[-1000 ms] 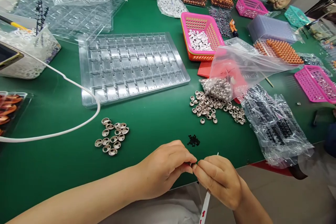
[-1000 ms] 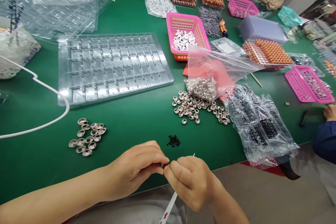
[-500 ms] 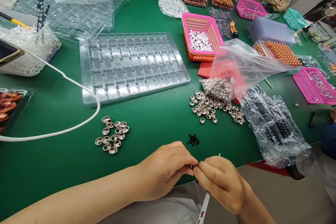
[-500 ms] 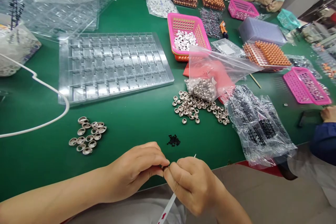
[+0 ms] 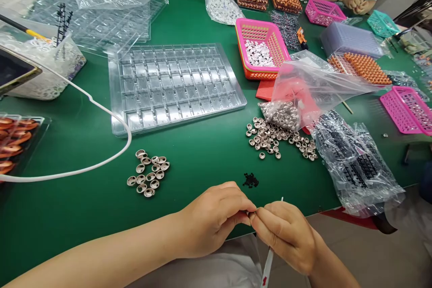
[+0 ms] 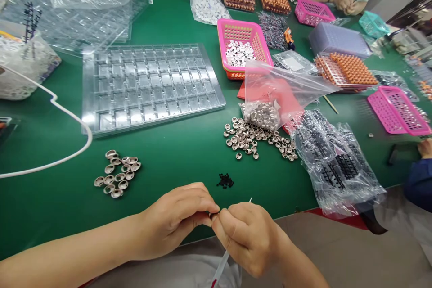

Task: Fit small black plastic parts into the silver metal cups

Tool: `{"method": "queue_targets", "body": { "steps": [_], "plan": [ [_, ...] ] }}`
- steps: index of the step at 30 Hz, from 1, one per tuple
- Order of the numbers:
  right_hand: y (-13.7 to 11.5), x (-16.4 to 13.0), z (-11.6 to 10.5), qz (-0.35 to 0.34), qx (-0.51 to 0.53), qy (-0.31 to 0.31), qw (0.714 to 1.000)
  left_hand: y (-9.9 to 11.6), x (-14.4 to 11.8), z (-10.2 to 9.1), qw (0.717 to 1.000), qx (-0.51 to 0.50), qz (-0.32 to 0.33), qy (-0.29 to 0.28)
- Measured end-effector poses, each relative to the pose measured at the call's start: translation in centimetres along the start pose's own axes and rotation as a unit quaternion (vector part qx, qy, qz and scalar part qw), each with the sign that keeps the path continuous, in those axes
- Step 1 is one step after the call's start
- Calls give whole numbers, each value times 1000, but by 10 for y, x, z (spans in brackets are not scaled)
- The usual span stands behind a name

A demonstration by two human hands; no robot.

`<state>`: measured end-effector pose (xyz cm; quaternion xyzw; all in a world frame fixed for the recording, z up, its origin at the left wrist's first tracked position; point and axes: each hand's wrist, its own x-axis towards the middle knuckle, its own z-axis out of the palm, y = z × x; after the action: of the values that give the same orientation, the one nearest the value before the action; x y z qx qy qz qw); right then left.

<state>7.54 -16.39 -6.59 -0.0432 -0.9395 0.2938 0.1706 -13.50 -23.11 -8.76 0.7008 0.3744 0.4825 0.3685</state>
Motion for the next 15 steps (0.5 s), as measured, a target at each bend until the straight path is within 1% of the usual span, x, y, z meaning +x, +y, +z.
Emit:
{"method": "queue_targets", "body": {
  "steps": [9, 15],
  "plan": [
    [3, -5, 6, -19, -30, 13, 999, 1, -1, 0, 1000, -1, -1, -3],
    [2, -5, 5, 11, -19, -22, 1000, -2, -2, 0, 1000, 2, -6, -12]
  ]
}}
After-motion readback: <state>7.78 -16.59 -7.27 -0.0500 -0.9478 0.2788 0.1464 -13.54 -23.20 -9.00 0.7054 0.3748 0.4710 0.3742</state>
